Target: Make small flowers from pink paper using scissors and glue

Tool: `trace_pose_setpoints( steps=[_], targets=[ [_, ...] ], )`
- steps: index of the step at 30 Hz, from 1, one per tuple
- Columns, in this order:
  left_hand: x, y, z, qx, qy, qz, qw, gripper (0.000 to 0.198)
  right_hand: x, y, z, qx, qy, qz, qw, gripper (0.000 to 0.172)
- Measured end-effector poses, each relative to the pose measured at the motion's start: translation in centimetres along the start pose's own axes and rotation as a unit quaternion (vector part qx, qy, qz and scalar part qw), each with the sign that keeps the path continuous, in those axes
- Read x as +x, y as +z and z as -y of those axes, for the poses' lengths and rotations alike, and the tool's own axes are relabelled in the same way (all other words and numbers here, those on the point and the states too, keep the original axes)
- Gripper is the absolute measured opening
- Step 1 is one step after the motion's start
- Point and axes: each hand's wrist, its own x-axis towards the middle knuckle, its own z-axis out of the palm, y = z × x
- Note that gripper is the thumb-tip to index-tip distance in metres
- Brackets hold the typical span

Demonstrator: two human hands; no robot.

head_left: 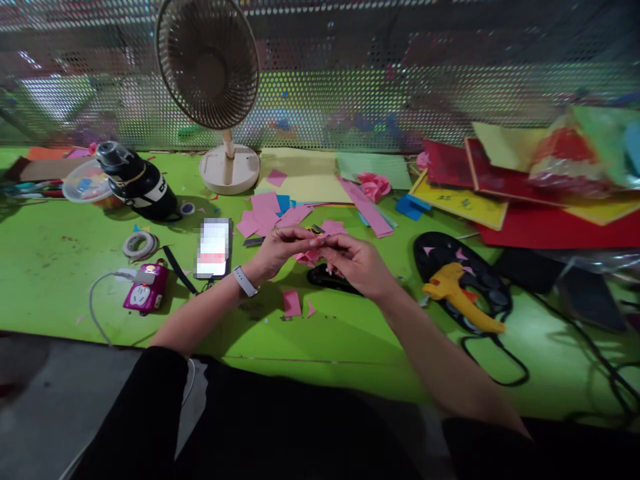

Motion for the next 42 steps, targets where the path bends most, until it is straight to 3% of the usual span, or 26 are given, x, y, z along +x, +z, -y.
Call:
trace_pose_setpoints(
  steps=[5,9,14,18,31,42],
  targets=[
    [-0.2,0.3,-0.2,0.02,0.024,-0.035,0.999,0.03,0.0,0.3,-0.7,-0.011,-0.046,-0.037,0.998,0.029],
    [-0.6,0.5,-0.3,0.094,0.091,-0.058,0.99,0.023,0.1,0.2,-0.8,-0.013,-0.069,-0.046,0.996,0.023],
    [-1.1,0.9,-0.4,0.127,0.135,-0.046,0.982,0.019,0.3,0.2,-0.6,0.012,-0.057,-0.05,0.997,0.029],
    [-1.3,1.1,-0.7,0.142,0.137,-0.039,0.98,0.019,0.3,0.3,-0.6,0.022,-0.037,-0.056,0.998,0.035],
    [-1.3,1.0,-0.8,0.124,0.12,-0.026,0.985,0.018,0.3,-0.1,-1.0,-0.024,-0.063,-0.058,0.996,0.036],
    [-0.8,0.6,-0.2,0.055,0.07,0.026,0.996,0.016,0.3,-0.5,-1.1,-0.015,-0.058,-0.011,0.998,0.031]
  ],
)
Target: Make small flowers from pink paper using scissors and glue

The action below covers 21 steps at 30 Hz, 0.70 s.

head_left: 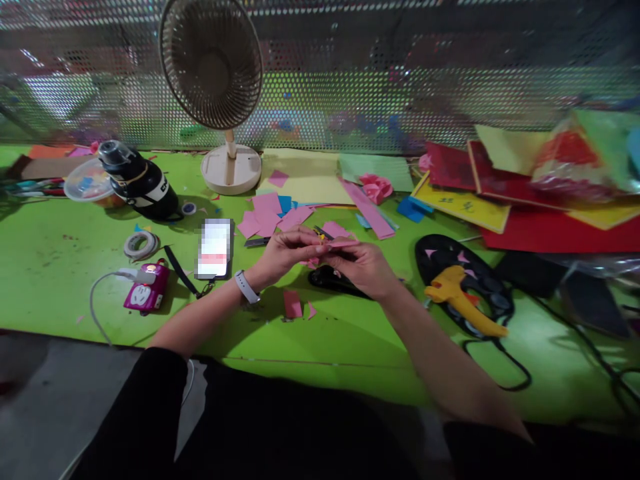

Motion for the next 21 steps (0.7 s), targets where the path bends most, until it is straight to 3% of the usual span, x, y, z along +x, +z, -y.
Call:
trace_pose_setpoints(
  steps=[12,17,21],
  targets=[
    [-0.1,0.0,0.0,-0.014,-0.014,0.019,1.0,0.016,0.3,-0.6,-0.2,0.038,0.045,0.054,0.997,0.028],
    [-0.2,0.6,0.1,-0.037,-0.002,-0.047,0.998,0.02,0.0,0.1,0.5,0.043,0.064,0.017,0.997,0.033],
    [-0.4,1.2,0.2,-0.068,-0.005,-0.096,0.993,0.022,-0.3,0.9,0.8,0.046,0.029,-0.038,0.998,0.032]
  ],
)
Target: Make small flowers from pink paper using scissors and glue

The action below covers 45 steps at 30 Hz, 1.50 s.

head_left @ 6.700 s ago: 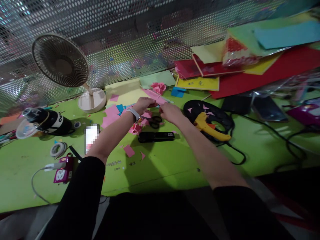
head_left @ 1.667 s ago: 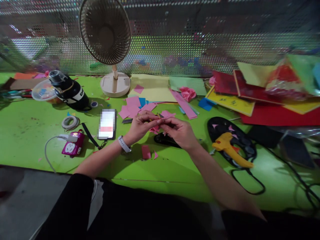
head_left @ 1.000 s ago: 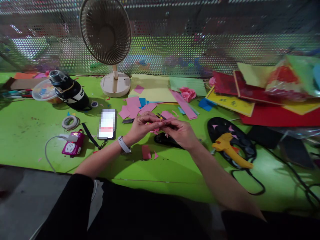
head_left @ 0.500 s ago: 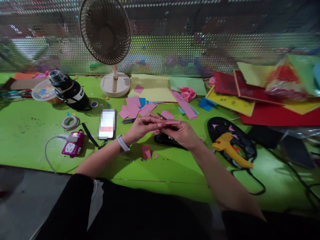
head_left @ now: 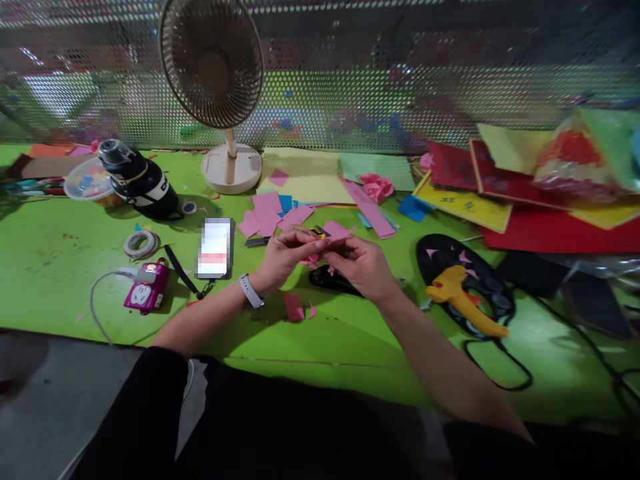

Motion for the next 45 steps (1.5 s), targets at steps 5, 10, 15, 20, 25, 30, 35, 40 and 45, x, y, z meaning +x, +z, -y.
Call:
trace_pose_setpoints(
  steps=[5,10,15,20,25,30,35,40,45],
  targets=[
    [-0.2,0.1,0.1,-0.002,-0.01,0.0,1.0,0.023,0.1,-0.3,-0.5,-0.023,-0.013,0.027,0.999,0.033],
    [0.0,-0.1,0.0,0.014,-0.014,0.041,0.999,0.021,0.4,-0.9,-0.7,-0.019,-0.014,0.06,0.998,0.032],
    [-0.1,0.0,0.0,-0.009,-0.028,0.014,0.999,0.028,0.2,-0.1,-0.7,-0.005,-0.003,0.06,0.998,0.03],
    [-0.2,0.0,0.2,-0.01,-0.007,0.009,1.0,0.024,0.2,0.1,-0.9,0.015,0.016,0.034,0.999,0.03],
    [0.2,-0.9,0.8,0.002,-0.006,0.057,0.998,0.018,0.5,-0.6,-0.6,0.024,0.008,0.043,0.999,0.032],
    [0.4,-1.1,0.6,0.02,0.021,0.065,0.997,0.014,0.4,-0.6,-0.6,0.016,0.014,0.069,0.997,0.033],
    [0.2,-0.6,0.2,0.007,0.024,0.026,0.999,0.018,0.2,-0.3,-0.6,0.026,0.0,0.053,0.998,0.031],
    [0.2,-0.8,0.4,0.014,0.031,0.04,0.999,0.016,0.4,-0.4,-0.7,0.022,-0.015,0.026,0.999,0.032],
    [0.3,-1.1,0.8,0.028,0.03,0.047,0.998,0.014,0.5,-0.6,-0.9,0.004,-0.016,0.044,0.999,0.032]
  ],
)
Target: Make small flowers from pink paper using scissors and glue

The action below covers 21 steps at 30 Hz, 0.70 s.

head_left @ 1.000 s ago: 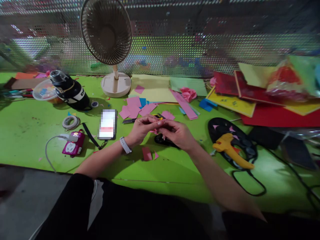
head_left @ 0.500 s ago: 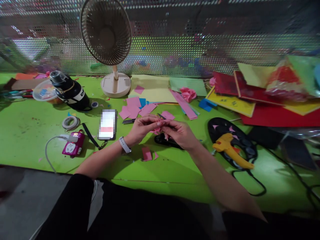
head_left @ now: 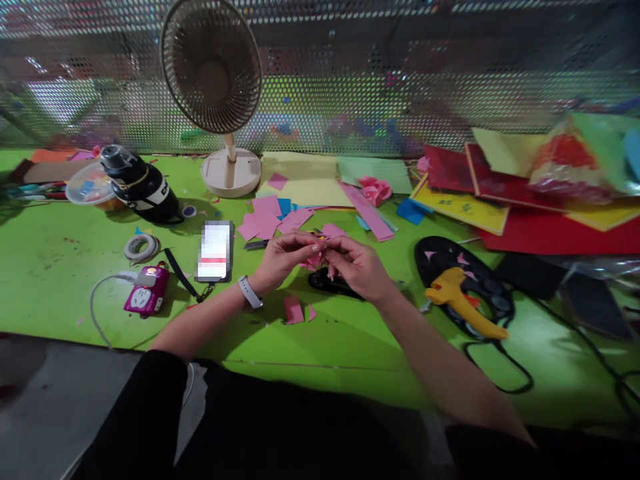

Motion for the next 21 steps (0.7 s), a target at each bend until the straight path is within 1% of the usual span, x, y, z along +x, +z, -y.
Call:
trace_pose_setpoints(
  steps=[4,8,13,21],
  targets=[
    [0.05,-0.04,0.03,0.014,0.011,0.003,1.0,0.013,0.0,-0.05,-0.16,0.005,0.005,0.007,1.0,0.034],
    [0.0,0.09,-0.13,0.015,0.012,-0.011,1.0,0.013,-0.04,0.04,-0.11,0.0,0.006,0.011,1.0,0.035],
    [-0.08,0.37,-0.48,0.012,0.012,-0.036,0.999,0.018,-0.18,0.26,0.14,-0.004,-0.014,0.007,1.0,0.03],
    [-0.17,0.36,-0.47,0.019,0.013,-0.04,0.999,0.019,-0.25,0.21,0.0,-0.057,-0.024,0.021,0.998,0.025]
  ],
)
